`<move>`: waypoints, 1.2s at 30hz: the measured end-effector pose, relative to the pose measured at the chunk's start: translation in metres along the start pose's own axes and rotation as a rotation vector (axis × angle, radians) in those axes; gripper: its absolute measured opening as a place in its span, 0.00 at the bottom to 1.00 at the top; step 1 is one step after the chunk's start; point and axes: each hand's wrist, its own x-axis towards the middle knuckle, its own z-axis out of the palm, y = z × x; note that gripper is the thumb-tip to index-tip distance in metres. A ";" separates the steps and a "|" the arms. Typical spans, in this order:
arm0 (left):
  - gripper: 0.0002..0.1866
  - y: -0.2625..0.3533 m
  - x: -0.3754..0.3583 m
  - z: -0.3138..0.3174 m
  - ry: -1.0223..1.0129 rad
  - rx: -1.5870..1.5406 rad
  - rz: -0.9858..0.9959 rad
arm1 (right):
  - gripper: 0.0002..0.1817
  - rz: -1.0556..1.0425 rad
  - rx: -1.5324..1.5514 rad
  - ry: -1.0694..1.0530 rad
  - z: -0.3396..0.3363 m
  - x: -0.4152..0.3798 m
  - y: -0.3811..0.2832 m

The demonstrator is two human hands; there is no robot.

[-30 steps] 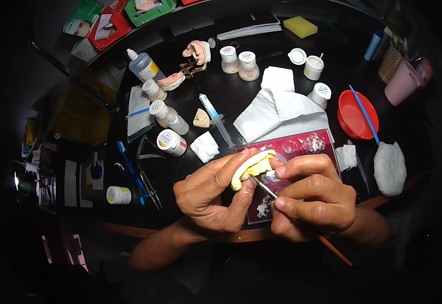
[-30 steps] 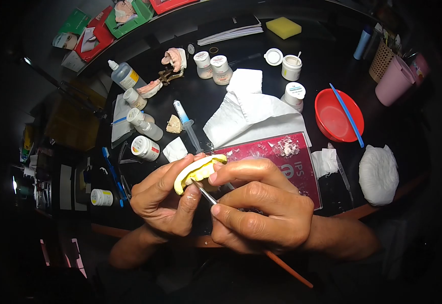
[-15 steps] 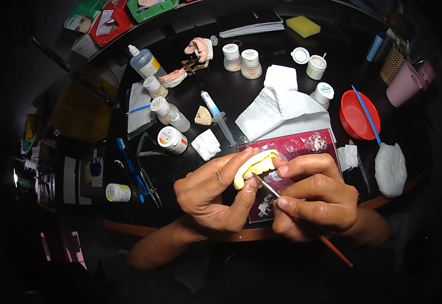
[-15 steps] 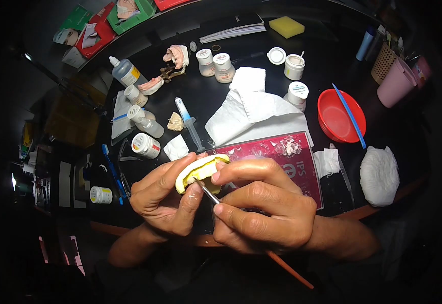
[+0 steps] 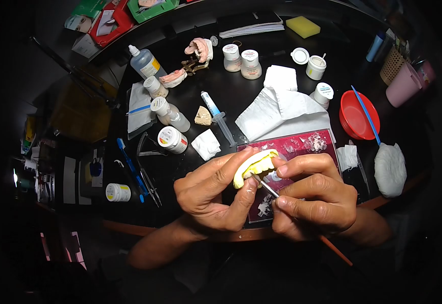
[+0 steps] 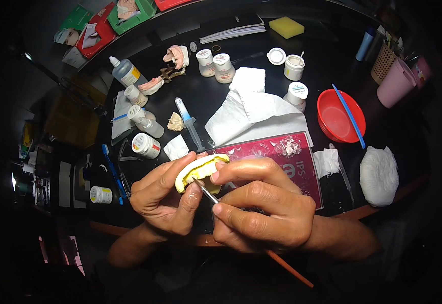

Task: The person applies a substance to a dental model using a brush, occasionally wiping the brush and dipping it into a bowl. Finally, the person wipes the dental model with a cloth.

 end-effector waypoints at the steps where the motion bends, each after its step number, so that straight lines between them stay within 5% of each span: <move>1: 0.21 0.000 0.000 0.000 -0.005 0.002 -0.003 | 0.11 0.000 -0.002 0.002 0.000 0.000 0.000; 36: 0.22 0.001 0.001 -0.002 -0.012 0.016 0.009 | 0.12 0.010 -0.006 -0.005 -0.001 0.000 0.000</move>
